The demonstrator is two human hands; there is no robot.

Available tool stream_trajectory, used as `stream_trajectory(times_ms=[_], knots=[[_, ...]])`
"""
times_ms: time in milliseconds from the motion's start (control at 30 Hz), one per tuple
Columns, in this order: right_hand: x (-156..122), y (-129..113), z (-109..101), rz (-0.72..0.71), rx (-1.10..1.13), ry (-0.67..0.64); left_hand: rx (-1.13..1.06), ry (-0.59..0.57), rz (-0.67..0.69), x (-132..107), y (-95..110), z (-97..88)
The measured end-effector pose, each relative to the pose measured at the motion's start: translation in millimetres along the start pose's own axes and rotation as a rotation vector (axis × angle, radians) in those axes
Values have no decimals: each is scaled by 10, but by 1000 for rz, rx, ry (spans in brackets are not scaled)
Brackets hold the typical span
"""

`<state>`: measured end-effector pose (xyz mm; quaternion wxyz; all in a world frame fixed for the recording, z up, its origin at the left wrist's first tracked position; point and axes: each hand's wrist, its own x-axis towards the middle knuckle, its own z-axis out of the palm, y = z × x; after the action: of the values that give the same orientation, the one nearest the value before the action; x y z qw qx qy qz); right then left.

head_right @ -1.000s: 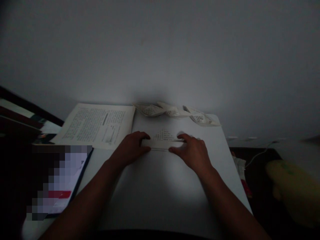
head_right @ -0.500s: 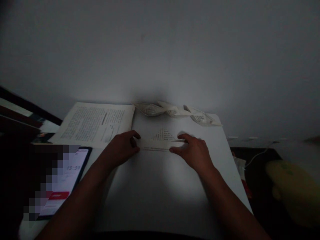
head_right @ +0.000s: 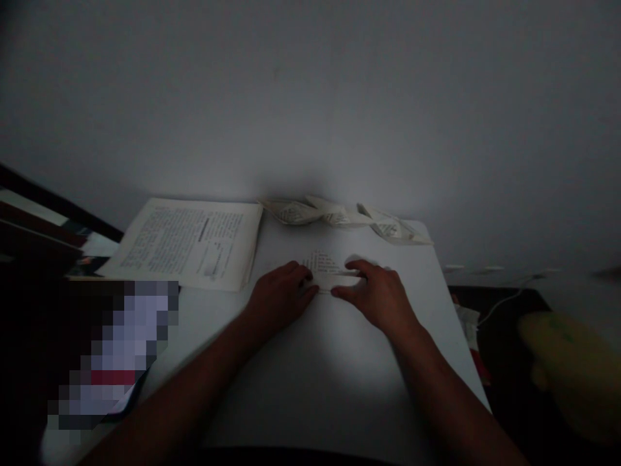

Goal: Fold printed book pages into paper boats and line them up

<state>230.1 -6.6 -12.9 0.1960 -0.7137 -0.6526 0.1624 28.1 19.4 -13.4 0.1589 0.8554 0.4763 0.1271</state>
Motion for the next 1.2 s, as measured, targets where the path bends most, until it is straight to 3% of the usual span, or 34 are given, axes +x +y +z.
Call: stream_trajectory(times_ms=[133, 333, 700, 800, 1000, 1200], knots=[[10, -4, -15, -23, 17, -16, 31, -2, -5, -2, 7, 5], [51, 122, -105, 51, -35, -63, 3, 24, -18, 2, -23, 41], [37, 394, -273, 78, 152, -180, -41, 61, 18, -30, -70, 65], [17, 410, -285, -10, 170, -195, -49, 73, 40, -43, -67, 55], [28, 338, -255, -407, 134, -125, -72, 103, 73, -33, -92, 79], [34, 278, -147, -416, 148, -18, -54, 134, 113, -41, -135, 75]])
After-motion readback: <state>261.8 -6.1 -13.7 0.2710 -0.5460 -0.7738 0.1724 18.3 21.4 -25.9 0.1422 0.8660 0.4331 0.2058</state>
